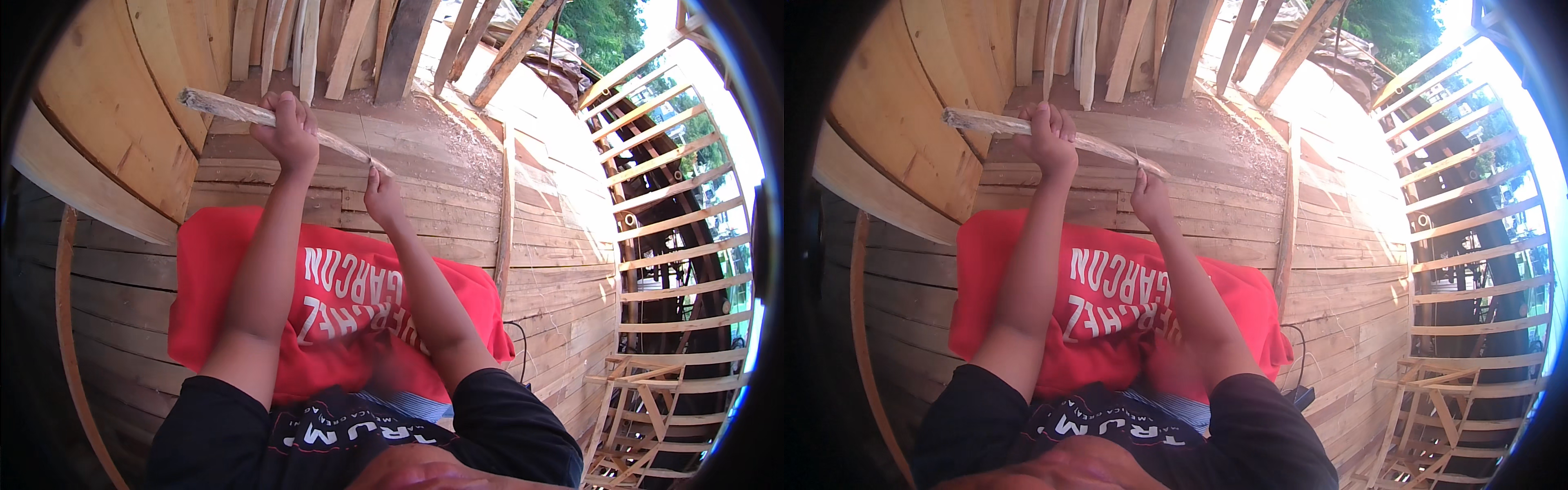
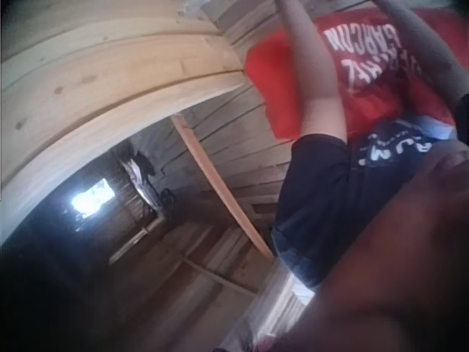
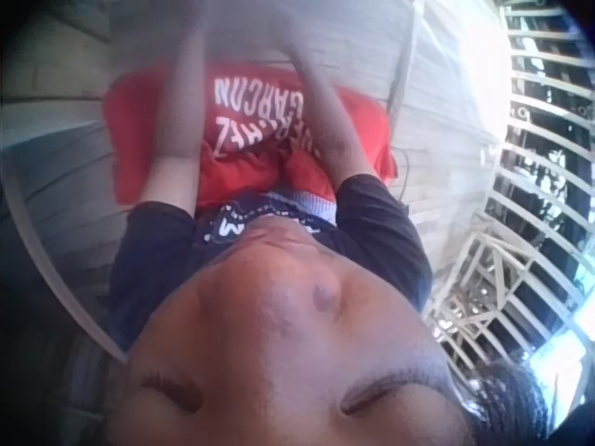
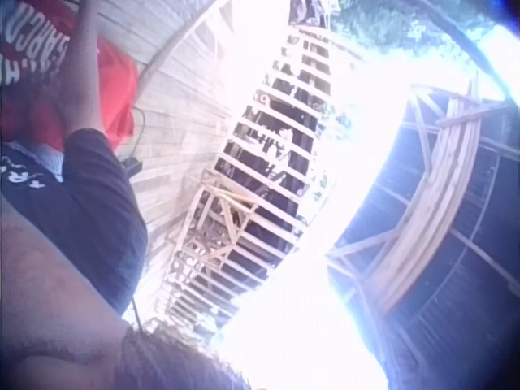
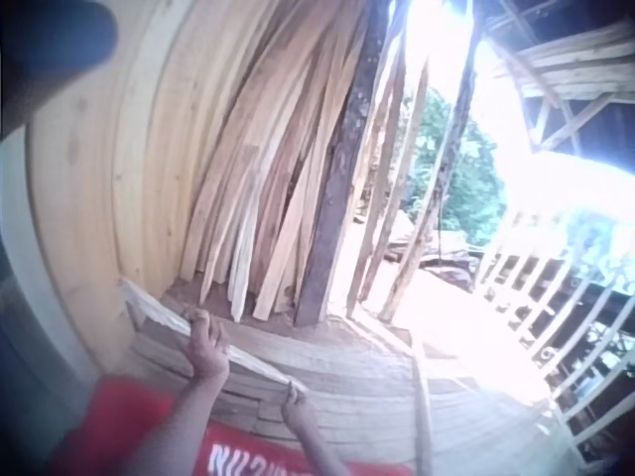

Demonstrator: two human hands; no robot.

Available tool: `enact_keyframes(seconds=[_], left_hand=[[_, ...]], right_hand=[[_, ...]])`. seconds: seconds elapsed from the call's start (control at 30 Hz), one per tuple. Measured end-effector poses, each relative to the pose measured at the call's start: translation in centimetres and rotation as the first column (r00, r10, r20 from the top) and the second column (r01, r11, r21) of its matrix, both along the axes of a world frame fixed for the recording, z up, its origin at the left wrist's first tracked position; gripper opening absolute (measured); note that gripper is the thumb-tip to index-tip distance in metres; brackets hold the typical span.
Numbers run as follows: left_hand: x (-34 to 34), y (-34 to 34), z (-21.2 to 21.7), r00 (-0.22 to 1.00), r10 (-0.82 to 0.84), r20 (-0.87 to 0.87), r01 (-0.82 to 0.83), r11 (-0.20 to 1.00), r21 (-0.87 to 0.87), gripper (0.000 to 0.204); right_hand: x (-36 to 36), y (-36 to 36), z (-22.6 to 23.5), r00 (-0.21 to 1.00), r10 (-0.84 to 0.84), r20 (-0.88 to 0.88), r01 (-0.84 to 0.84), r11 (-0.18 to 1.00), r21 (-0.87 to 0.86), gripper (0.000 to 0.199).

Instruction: The person carves a long, thin piece of wood using a small knife. They hold the wood with their left hand and use the knife in their right hand to shave off thin strips, rotating the wood to work on different sides. The person occasionally pauses to inspect the wood before continuing to carve.

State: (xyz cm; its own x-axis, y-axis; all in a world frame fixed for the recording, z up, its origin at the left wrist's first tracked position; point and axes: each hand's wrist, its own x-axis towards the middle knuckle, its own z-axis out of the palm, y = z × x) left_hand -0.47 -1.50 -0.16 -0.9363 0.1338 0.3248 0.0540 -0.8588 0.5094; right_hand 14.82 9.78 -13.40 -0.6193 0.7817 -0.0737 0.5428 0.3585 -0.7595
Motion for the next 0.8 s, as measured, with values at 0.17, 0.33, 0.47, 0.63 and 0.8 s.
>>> enact_keyframes(seconds=[0.17, 0.33, 0.47, 0.63, 0.8], left_hand=[[-0.9, -0.9, -0.6, 0.984, 0.082, 0.159, -0.081, 0.997, -0.011, 0.030], [-1.7, -0.6, -0.7, 0.943, 0.141, 0.301, -0.141, 0.990, -0.020, 0.026], [-3.5, -1.6, -1.9, 0.918, 0.166, 0.360, -0.160, 0.986, -0.046, 0.025], [-2.8, 0.1, -6.0, 0.853, 0.158, 0.498, -0.162, 0.986, -0.036, 0.027], [0.5, 2.9, -6.1, 0.948, -0.037, 0.315, 0.039, 0.999, 0.001, 0.031]], right_hand=[[0.7, 0.5, -0.5, 0.998, 0.025, 0.064, -0.027, 0.999, 0.033, 0.051], [-0.7, 0.3, -0.8, 0.991, 0.129, -0.045, -0.119, 0.976, 0.184, 0.048], [-4.2, -1.7, 2.6, 0.975, 0.202, -0.093, -0.168, 0.943, 0.287, 0.050], [-5.8, 1.8, 1.0, 0.984, -0.063, 0.169, 0.058, 0.998, 0.037, 0.060], [-1.0, 6.3, -3.8, 0.986, -0.135, 0.095, 0.103, 0.953, 0.286, 0.067]])
